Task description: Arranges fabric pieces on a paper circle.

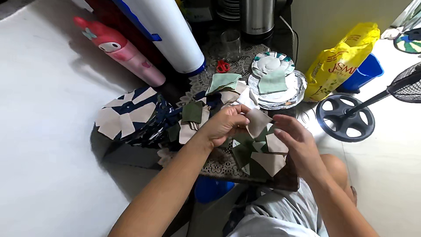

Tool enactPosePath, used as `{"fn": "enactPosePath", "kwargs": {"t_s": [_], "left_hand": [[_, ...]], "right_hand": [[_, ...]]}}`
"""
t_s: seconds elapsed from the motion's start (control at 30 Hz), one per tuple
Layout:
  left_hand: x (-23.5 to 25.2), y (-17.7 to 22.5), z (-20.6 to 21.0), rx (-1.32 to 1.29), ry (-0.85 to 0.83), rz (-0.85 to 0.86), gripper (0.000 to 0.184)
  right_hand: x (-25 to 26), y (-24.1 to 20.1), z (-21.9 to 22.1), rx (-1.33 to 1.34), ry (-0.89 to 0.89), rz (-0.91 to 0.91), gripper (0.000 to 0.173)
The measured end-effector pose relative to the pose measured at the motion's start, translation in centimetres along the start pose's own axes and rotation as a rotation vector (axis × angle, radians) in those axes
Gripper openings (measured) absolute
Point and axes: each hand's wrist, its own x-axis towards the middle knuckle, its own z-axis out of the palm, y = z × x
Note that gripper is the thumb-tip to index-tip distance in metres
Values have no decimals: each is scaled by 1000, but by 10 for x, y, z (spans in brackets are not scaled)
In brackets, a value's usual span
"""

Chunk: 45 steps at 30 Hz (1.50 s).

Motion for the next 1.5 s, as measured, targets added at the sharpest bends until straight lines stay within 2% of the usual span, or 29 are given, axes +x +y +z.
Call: {"fn": "enactPosePath", "kwargs": {"t_s": [0.07, 0.13, 0.17, 0.23, 0.33, 0.4, 0.43, 0.5, 0.6, 0.67, 0.77, 0.87, 0.93, 1.0, 1.1, 1.17, 1.37, 1.5], "left_hand": [[-9, -4, 9, -57, -62, 2, 18], [-18, -11, 17, -83, -76, 22, 17], [-22, -17, 19, -83, -72, 50, 16], [-31, -33, 21, -134, -120, 138, 20], [-38, -59, 23, -473, -334, 173, 20], [-39, -67, 28, -622, -386, 100, 13], [-39, -68, 30, -629, -403, 62, 17], [-38, -72, 32, -587, -465, 17, 30], [-38, -67, 37, -446, -495, -13, 29], [-39, -62, 43, -358, -446, -18, 27], [-41, -60, 54, -217, -225, 51, 14], [-40, -62, 56, -174, -89, 97, 9], [-39, -63, 55, -158, -56, 99, 8], [-37, -65, 54, -137, -37, 97, 6], [-34, -68, 51, -41, 8, 125, 7], [-29, -70, 48, 131, 75, 169, 9], [4, -65, 34, 616, 258, 217, 9], [23, -58, 27, 835, 289, 281, 9]], "right_hand": [[4, -10, -3, 225, -105, 216, 38], [2, -13, -3, 289, -152, 255, 22], [-1, -13, -2, 272, -151, 215, 12], [-7, -8, -4, 168, -168, 31, 9], [-16, -4, -19, 51, -325, -227, 11], [-22, -6, -28, 11, -419, -287, 12], [-24, -6, -32, 1, -442, -297, 13], [-26, -2, -37, -14, -470, -300, 15], [-28, 6, -40, -6, -458, -300, 14], [-30, 12, -39, -5, -431, -296, 15], [-32, 23, -39, 28, -372, -263, 18], [-35, 26, -39, 157, -272, -75, 28], [-35, 24, -38, 238, -243, 85, 24], [-34, 24, -34, 237, -224, 144, 17], [-31, 28, -28, 152, -157, 137, 17], [-26, 29, -25, 77, -116, 131, 16], [8, 33, -14, -429, -37, -33, 9], [30, 29, -7, -648, -15, -34, 7]]}}
